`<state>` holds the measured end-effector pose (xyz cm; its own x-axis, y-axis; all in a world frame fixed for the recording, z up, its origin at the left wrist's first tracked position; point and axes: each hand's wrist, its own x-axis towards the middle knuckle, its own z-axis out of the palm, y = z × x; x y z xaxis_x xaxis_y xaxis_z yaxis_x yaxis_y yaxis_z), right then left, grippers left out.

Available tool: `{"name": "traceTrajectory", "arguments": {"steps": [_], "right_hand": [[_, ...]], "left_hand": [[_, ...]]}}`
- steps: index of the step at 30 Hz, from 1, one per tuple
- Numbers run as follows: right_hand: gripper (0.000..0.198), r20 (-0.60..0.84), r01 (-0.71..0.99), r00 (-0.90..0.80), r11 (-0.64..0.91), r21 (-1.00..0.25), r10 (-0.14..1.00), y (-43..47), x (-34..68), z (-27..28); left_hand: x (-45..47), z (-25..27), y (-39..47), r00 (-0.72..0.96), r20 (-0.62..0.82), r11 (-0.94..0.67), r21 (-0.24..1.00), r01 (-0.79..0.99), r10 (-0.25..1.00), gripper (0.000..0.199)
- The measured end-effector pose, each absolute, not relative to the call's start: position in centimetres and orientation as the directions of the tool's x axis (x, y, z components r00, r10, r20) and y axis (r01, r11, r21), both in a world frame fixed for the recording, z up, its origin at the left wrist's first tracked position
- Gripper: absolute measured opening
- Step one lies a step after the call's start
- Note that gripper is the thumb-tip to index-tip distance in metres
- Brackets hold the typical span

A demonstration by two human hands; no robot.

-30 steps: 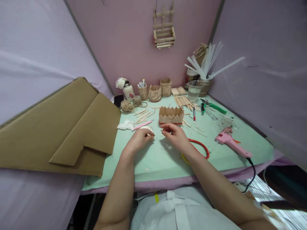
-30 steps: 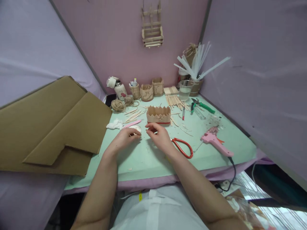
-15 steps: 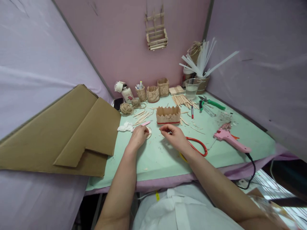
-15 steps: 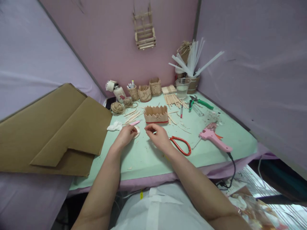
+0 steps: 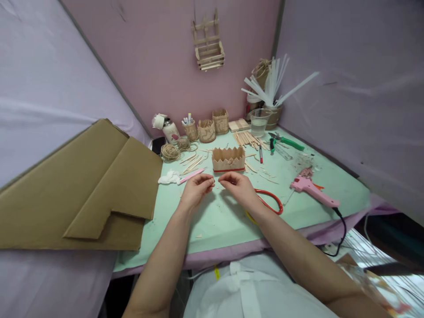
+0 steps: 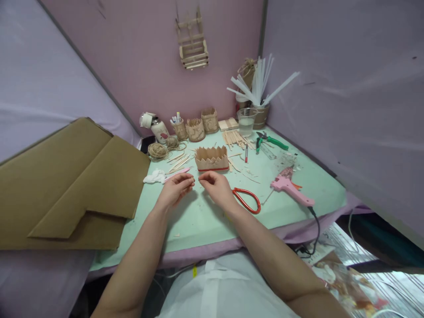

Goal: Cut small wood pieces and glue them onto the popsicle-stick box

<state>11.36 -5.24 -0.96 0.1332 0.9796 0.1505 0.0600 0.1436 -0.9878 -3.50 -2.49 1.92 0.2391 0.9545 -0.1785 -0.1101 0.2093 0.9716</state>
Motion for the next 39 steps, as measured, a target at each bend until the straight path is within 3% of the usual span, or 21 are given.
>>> {"name": "traceTrajectory", "arguments": {"steps": [12, 39], "right_hand": [[0.02, 0.071, -0.039, 0.136, 0.077, -0.996, 0.988, -5.4, 11.1, -0.6], [0.021, 0.067, -0.001, 0.177, 0.068, -0.998, 0.982, -5.5, 11.2, -0.4]], "left_hand": [[-3.2, 0.8, -2.5, 0.289, -0.113, 0.141, 0.987, -0.079, 0.951, 0.023], [-3.1, 1.4, -3.0, 0.281, -0.036, 0.029, 0.999, 0.029, 0.959, 0.021]]}}
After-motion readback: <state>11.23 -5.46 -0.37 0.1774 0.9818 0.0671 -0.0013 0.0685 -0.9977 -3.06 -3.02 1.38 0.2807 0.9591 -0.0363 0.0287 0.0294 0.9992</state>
